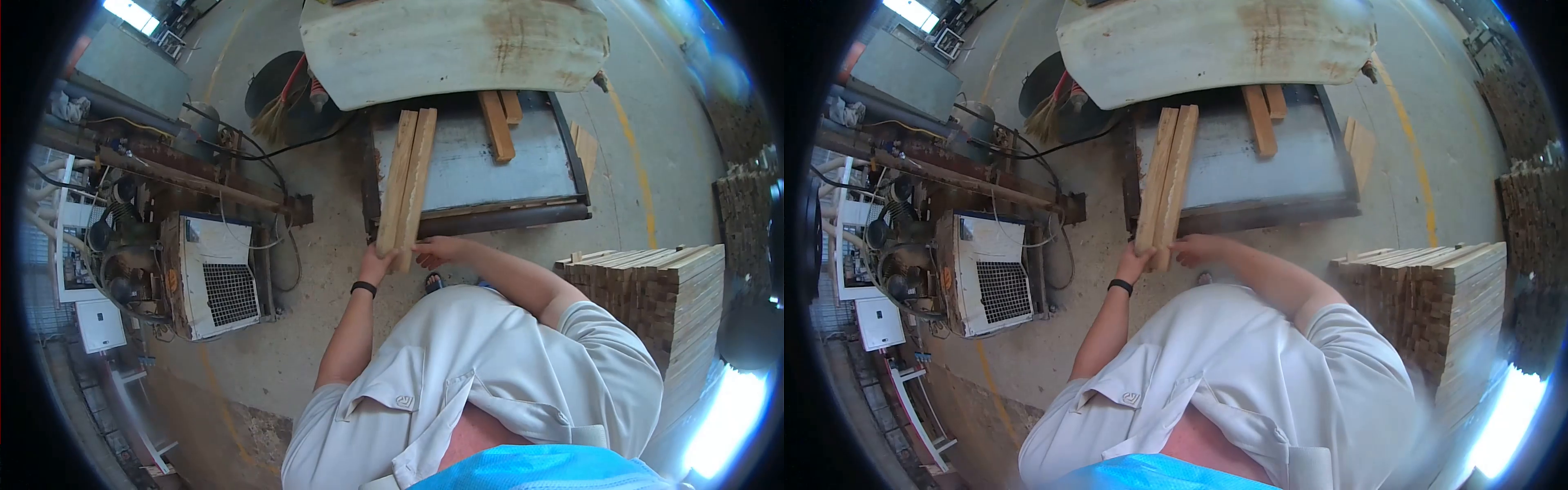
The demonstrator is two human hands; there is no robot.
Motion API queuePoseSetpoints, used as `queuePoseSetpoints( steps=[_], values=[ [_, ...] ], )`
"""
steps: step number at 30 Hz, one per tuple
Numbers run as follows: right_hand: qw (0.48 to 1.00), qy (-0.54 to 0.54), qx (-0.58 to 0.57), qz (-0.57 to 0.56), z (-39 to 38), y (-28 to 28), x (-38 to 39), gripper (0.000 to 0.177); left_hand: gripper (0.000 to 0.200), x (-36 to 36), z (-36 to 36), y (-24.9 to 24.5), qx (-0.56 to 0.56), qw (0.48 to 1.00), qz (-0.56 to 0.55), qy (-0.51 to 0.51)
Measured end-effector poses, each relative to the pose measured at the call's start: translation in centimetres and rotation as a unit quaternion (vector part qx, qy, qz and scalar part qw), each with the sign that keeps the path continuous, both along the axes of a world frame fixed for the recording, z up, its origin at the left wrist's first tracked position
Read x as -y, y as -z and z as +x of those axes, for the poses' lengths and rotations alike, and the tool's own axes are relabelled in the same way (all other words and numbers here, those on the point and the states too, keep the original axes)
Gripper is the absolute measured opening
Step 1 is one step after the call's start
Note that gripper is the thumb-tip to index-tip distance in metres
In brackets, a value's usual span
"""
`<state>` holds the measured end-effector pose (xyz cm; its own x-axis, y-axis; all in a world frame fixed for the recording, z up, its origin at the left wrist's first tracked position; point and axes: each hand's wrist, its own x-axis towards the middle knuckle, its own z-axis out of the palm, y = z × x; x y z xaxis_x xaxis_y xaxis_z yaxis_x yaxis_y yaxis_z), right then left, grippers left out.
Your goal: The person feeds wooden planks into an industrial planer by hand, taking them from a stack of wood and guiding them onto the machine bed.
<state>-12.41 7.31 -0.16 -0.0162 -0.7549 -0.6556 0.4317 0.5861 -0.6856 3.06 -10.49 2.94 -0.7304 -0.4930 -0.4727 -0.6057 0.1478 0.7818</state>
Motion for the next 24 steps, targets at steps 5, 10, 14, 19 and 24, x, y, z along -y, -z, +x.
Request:
queuePoseSetpoints(
  steps=[5,10,14,19,24],
  values=[
    [0.964,0.210,0.129,-0.097,3.2,0.5,-0.9,0.068,0.071,-0.5,0.5,4.9,-0.085,0.992,0.097,0.013],
    [0.892,0.350,0.260,-0.116,2.2,0.2,-7.2,0.062,0.060,-0.7,1.3,3.1,-0.060,0.901,0.424,-0.069],
    [0.851,0.442,0.238,-0.155,1.2,-0.3,-11.3,0.060,0.054,-1.3,1.1,2.0,-0.085,0.837,0.537,-0.054],
    [0.893,0.446,-0.017,-0.048,0.6,-2.0,-13.6,0.049,0.054,-2.2,0.4,2.7,-0.073,0.918,0.379,-0.090],
    [0.863,0.490,-0.121,-0.023,0.1,-0.2,-13.5,0.048,0.061,-2.9,0.0,4.8,-0.111,0.961,0.248,-0.058]
  ],
)
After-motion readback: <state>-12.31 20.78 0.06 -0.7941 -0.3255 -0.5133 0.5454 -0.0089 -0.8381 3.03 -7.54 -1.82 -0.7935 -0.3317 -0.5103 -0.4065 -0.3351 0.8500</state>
